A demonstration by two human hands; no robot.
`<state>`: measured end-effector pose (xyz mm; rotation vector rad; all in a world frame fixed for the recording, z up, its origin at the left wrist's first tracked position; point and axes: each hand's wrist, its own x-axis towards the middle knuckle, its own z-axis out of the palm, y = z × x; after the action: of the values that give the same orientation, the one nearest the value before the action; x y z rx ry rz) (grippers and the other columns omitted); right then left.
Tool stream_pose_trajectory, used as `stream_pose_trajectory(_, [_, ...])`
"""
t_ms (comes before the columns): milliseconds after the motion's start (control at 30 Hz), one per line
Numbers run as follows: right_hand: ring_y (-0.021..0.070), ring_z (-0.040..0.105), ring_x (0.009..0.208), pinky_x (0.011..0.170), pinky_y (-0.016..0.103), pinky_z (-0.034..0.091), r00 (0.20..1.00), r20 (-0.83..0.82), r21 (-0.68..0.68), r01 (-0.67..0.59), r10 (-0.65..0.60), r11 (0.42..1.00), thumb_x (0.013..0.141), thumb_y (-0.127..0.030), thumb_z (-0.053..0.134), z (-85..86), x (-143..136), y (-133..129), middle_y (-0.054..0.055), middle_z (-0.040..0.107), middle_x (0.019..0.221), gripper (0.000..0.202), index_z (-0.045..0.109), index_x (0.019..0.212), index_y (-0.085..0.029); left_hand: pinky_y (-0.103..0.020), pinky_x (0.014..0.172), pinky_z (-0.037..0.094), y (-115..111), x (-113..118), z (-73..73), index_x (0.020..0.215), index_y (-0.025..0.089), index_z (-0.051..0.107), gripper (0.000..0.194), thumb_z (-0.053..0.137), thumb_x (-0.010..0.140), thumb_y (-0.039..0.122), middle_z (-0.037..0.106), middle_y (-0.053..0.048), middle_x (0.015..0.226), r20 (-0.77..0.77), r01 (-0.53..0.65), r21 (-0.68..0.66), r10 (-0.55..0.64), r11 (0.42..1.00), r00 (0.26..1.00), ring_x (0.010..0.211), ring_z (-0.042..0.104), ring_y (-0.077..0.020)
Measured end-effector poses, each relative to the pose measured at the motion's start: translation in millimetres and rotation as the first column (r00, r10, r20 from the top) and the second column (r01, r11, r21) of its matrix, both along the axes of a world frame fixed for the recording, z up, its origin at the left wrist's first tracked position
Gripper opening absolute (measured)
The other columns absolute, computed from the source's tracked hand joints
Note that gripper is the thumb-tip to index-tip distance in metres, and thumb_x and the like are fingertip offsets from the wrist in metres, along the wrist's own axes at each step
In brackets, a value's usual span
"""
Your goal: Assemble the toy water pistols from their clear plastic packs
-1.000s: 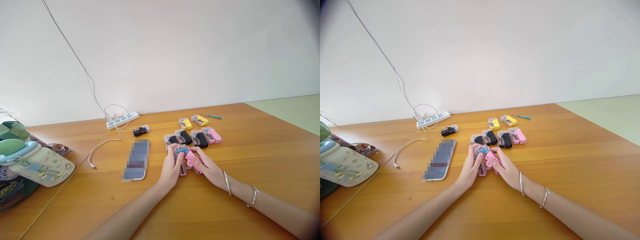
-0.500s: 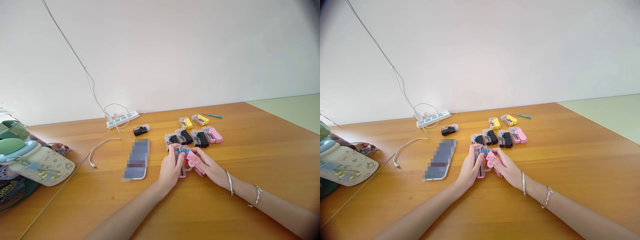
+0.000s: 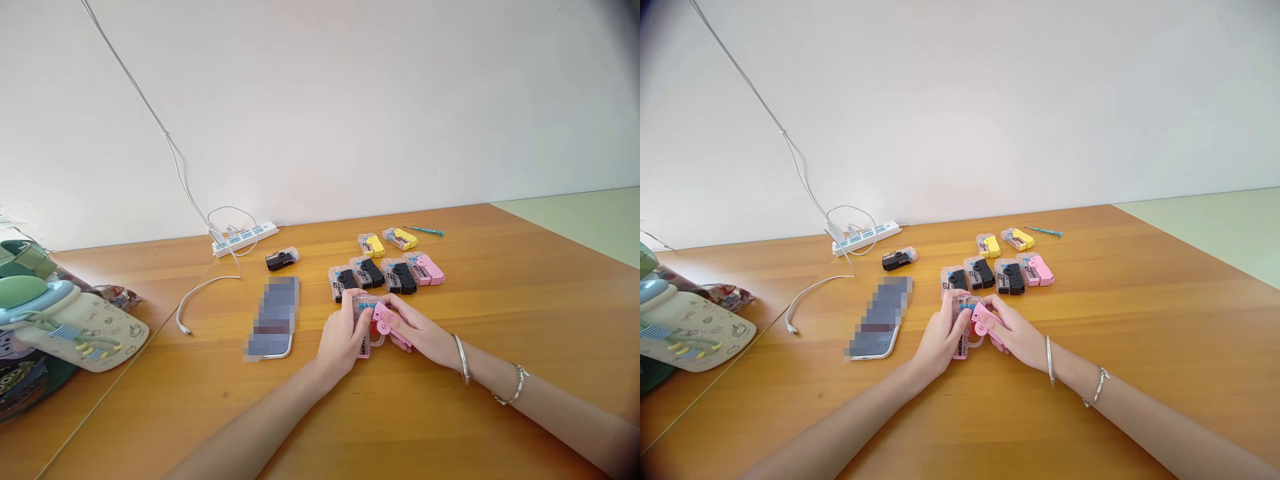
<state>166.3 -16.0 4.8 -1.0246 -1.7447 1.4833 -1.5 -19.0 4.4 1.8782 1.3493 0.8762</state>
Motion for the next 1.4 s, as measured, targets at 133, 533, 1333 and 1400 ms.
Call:
stream_pose_trajectory(133, [0.0070,0.033,0.045,0.042,0.022,0.030,1.000,0.010,0.008,-0.017,0.016,1.000,0.088,-0.055,0.036,1.5,0.7,1.2,-0.007,0.040,0.063,0.037,0.039,0.101,-0.021,-0.026,0.063,0.042,0.0,-0.2,0.0,0.114,0.024,0.039,0.031,0.031,0.090,0.042,0.066,-0.003,0.086,0.006,-0.004,-0.006,0.004,1.000,1.000,0.068,0.062,-0.0197])
stream_pose_trajectory(533, [0.0066,0.037,0.047,0.043,0.021,0.035,1.000,0.005,0.013,-0.006,0.006,1.000,0.087,-0.056,0.038,-1.1,-1.2,2.2,-0.003,0.047,0.069,0.038,0.041,0.099,-0.020,-0.026,0.067,0.044,0.5,-0.4,-3.4,0.112,0.024,0.041,0.031,0.032,0.090,0.044,0.065,-0.003,0.090,0.116,0.023,-0.015,-0.021,1.000,0.993,0.075,0.062,-0.0187])
stream_pose_trajectory(1333, [0.0257,0.049,0.115,0.090,0.040,0.045,0.933,0.100,0.442,0.269,-0.345,0.856,0.083,-0.050,0.047,-5.6,5.3,9.4,0.011,0.049,0.126,0.050,0.033,0.124,-0.024,-0.027,0.065,0.040,-3.5,2.9,4.0,0.124,0.026,0.032,0.040,0.042,0.087,0.036,0.070,0.003,0.084,0.081,0.011,0.017,-0.012,1.000,0.997,0.065,0.062,-0.0164])
stream_pose_trajectory(1400, [0.0302,0.044,0.120,0.090,0.043,0.045,0.881,0.237,0.571,0.215,-0.410,0.792,0.075,-0.049,0.059,-5.9,5.8,7.7,0.011,0.041,0.135,0.066,0.029,0.129,-0.026,-0.026,0.060,0.039,-2.2,3.1,2.7,0.121,0.025,0.033,0.039,0.043,0.086,0.036,0.070,0.003,0.083,0.096,-0.039,0.017,0.037,0.999,0.995,0.058,0.058,-0.0145])
